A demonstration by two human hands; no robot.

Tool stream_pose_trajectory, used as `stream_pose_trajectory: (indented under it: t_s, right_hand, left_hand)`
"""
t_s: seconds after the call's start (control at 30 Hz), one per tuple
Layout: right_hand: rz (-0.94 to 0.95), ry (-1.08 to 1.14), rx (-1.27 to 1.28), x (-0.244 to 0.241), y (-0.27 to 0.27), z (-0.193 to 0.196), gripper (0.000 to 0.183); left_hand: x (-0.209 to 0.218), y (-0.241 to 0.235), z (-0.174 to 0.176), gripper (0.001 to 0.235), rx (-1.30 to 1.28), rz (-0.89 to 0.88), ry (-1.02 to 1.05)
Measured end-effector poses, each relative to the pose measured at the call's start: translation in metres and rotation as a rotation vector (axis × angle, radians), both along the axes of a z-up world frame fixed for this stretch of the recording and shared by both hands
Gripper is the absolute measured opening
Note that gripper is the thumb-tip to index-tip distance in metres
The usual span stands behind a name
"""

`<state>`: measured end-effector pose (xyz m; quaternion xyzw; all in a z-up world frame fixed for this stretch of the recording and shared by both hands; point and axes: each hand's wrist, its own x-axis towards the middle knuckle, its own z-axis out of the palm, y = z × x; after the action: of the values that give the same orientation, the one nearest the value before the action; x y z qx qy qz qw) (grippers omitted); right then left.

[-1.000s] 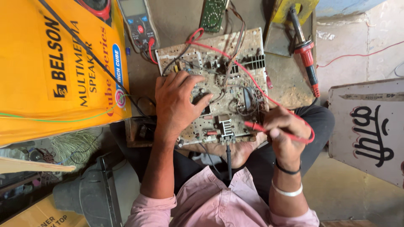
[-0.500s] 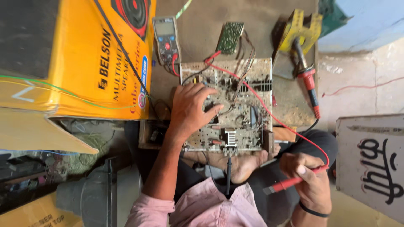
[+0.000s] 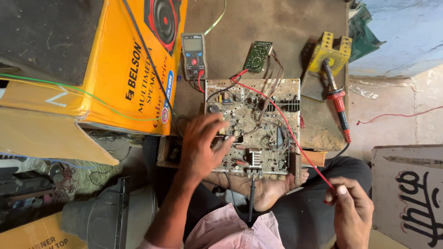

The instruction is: The person uses a multimeter to test points on a circuit board, then flips the board and uses a soldering iron to reflow solder joints on the back side.

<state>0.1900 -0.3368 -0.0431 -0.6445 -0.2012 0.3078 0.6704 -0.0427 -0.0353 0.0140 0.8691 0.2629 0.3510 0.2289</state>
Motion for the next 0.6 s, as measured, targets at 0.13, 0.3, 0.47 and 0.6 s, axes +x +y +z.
stream_pose_trajectory:
  t_s: [0.13,0.3,0.47,0.6]
  right_hand:
    - [-0.036,0.081,0.186,-0.009,0.009,-0.001,0.018]
    - [-0.083,-0.223,0.158,-0.012,0.032,0.019,0.013]
    - [-0.070,-0.497,-0.074,-0.013,0.050,0.022,0.012]
    - [-0.060,-0.557,-0.071,-0.016,0.046,0.013,0.012]
  left_hand:
    - [-0.019,-0.036,0.001,0.036,-0.062,0.011,-0.068]
    - [-0.030,-0.051,0.005,0.033,-0.099,-0.008,-0.117]
    - [-0.042,-0.040,-0.005,0.032,-0.035,0.032,-0.126]
    - [-0.067,-0.037,-0.012,0.033,-0.062,0.160,-0.131]
